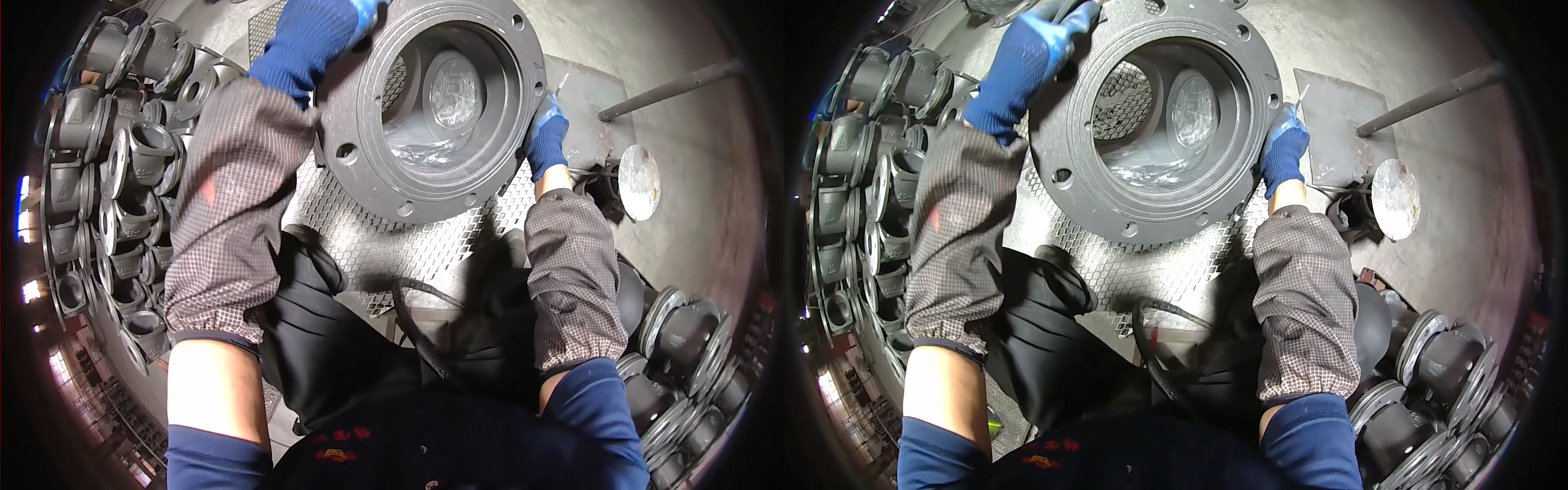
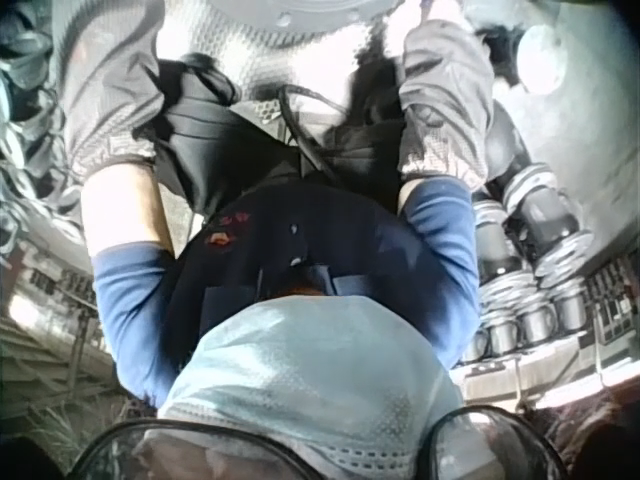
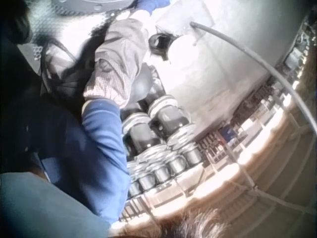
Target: The person uses a tool to deburr the surfaces of a metal casting, turning it over to reach different sides. They then use a handheld rotary tool to smooth the interior of the part.
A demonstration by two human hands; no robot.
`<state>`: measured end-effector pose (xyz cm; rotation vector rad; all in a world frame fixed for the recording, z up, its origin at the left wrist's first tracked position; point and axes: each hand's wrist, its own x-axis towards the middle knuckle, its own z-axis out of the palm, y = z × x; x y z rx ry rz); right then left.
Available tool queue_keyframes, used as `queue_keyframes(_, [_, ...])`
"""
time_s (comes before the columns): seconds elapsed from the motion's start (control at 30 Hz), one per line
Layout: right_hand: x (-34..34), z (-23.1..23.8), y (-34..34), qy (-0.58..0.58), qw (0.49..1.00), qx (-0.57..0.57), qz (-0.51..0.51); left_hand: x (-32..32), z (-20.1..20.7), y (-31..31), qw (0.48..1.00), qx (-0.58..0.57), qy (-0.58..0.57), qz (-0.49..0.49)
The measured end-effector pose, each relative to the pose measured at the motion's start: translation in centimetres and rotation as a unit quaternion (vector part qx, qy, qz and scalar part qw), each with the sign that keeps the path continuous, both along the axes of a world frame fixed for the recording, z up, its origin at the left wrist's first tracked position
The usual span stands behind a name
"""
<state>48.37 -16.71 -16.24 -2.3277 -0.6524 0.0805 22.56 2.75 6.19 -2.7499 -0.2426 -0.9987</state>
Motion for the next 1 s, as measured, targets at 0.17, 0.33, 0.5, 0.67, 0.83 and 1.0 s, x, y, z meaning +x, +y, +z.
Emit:
queue_keyframes(0.17, [-3.1, 3.7, 2.4, 0.368, 0.878, 0.246, -0.182, 3.2, 1.0, 4.6, 0.992, 0.094, 0.084, -0.019])
queue_keyframes(0.33, [0.2, 3.3, 2.8, 0.275, 0.909, 0.24, -0.2, 8.5, 0.8, 7.6, 0.978, 0.072, 0.185, 0.059])
queue_keyframes(0.5, [1.1, 4.6, 4.8, 0.194, 0.957, 0.153, -0.15, 11.1, 1.1, 10.0, 0.957, 0.104, 0.269, 0.043])
queue_keyframes(0.67, [3.3, 3.6, 5.8, 0.1, 0.988, 0.085, -0.086, 13.5, 1.0, 11.7, 0.952, 0.124, 0.28, 0.012])
queue_keyframes(0.83, [3.4, 4.3, 6.0, 0.084, 0.991, 0.065, -0.08, 15.4, 1.0, 13.2, 0.956, 0.172, 0.238, -0.027])
queue_keyframes(1.0, [2.2, 4.2, 4.8, 0.153, 0.966, 0.151, -0.14, 13.4, 2.6, 9.0, 0.959, 0.107, 0.261, -0.008])
